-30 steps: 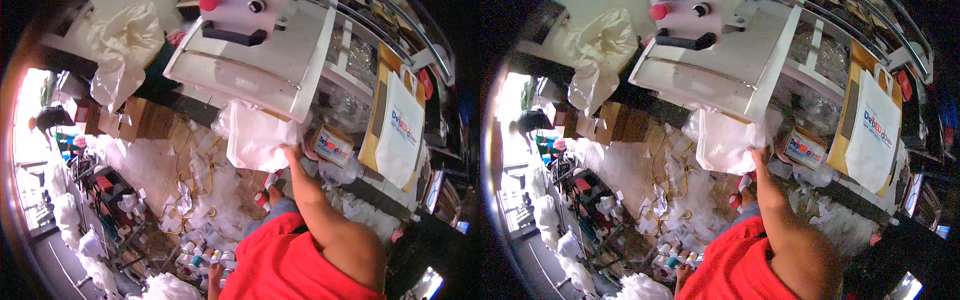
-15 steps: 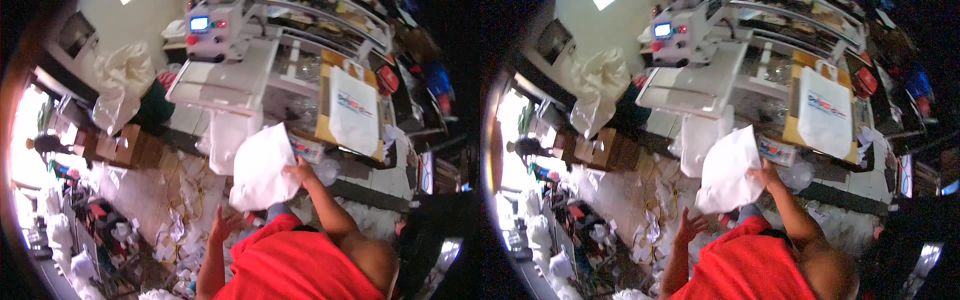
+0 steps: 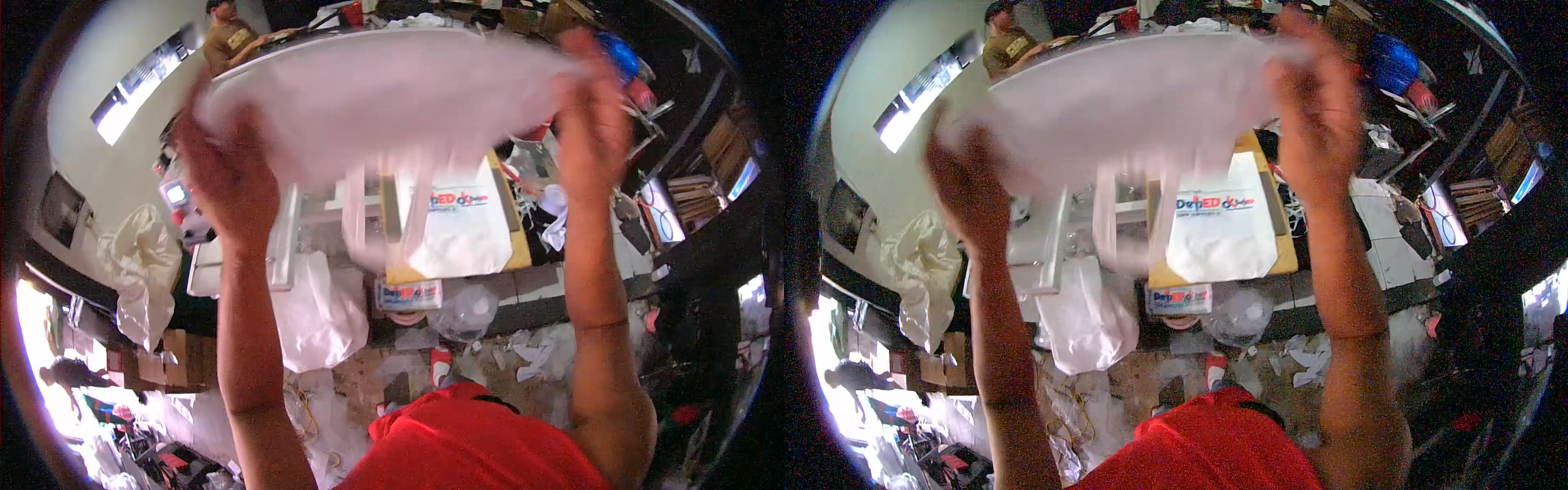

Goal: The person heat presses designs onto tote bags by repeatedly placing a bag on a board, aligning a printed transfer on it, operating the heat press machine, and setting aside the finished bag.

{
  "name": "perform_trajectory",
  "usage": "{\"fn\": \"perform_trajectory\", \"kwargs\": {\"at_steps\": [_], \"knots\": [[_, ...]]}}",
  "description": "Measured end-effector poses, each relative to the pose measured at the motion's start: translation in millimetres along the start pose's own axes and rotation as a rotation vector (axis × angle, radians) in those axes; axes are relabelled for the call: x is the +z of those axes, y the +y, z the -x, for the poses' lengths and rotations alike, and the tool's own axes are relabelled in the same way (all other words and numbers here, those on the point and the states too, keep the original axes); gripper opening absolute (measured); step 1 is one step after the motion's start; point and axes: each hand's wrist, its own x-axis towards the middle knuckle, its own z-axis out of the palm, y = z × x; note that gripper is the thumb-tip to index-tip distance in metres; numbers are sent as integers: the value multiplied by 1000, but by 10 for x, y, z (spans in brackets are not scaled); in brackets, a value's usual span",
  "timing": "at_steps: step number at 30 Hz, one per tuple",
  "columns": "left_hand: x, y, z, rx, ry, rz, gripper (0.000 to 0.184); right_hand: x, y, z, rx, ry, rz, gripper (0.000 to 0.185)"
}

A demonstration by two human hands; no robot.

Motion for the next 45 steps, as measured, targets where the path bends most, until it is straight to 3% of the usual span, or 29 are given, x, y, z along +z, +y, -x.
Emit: {"fn": "perform_trajectory", "kwargs": {"at_steps": [1, 2, 3, 4, 5, 6, 7, 8, 9, 10, 11, 13, 14, 16, 20, 22, 26, 31, 45], "knots": [[195, -21, -60, -26, 179, 117, 52, -49, -19, -214, -397, 190, 7, 39], [321, 344, -271, 104, 359, 346, 55, -163, 52, -288, -398, 191, 10, 39], [375, 346, -272, 87, 427, 233, 51, -286, 102, -318, -526, 252, -4, 37], [551, 249, -168, 89, 426, 237, 51, -407, 174, -349, -653, 315, -18, 35], [820, 69, 99, 132, 270, -109, 39, -546, 469, -236, -587, 263, 195, 33], [1108, -72, 396, 173, 110, -452, 28, -689, 954, 36, -516, 210, 407, 32], [1448, 36, 742, 9, -23, -31, 19, -785, 1552, 399, -113, -57, 416, 30], [1947, -565, 1539, 75, -375, -255, 20, -622, 1746, 615, -3, -86, 408, 26], [2051, -268, 1932, -198, -612, -118, 33, -675, 2250, 1064, 373, -329, 586, 25], [2220, -406, 2719, -377, -799, -101, 40, -746, 2712, 1608, 665, -487, 563, 28], [2197, -401, 3137, -528, -1037, -64, 47, -890, 3118, 2275, 710, -660, 717, 32], [2007, -172, 3576, -615, -1270, -250, 49, -962, 2875, 2701, 884, -735, 717, 35], [1963, -126, 3656, -617, -1279, -255, 49, -994, 2870, 2877, 698, -644, 730, 33], [1878, -45, 3756, -610, -1060, -206, 50, -1006, 2779, 2999, 625, -575, 760, 32], [1885, -23, 3797, -658, -973, -221, 50, -1033, 2721, 3092, 484, -455, 785, 32], [1897, 7, 3800, -578, -980, -256, 49, -1018, 2724, 3083, 483, -438, 783, 32], [1917, 57, 3765, -624, -1011, -263, 47, -984, 2670, 3006, 496, -395, 776, 31], [1890, -7, 3843, -711, -905, -170, 46, -1003, 2706, 3070, 480, -389, 774, 29], [1837, -28, 3873, -656, -902, -134, 45, -1018, 2694, 3099, 489, -377, 754, 32]]}}
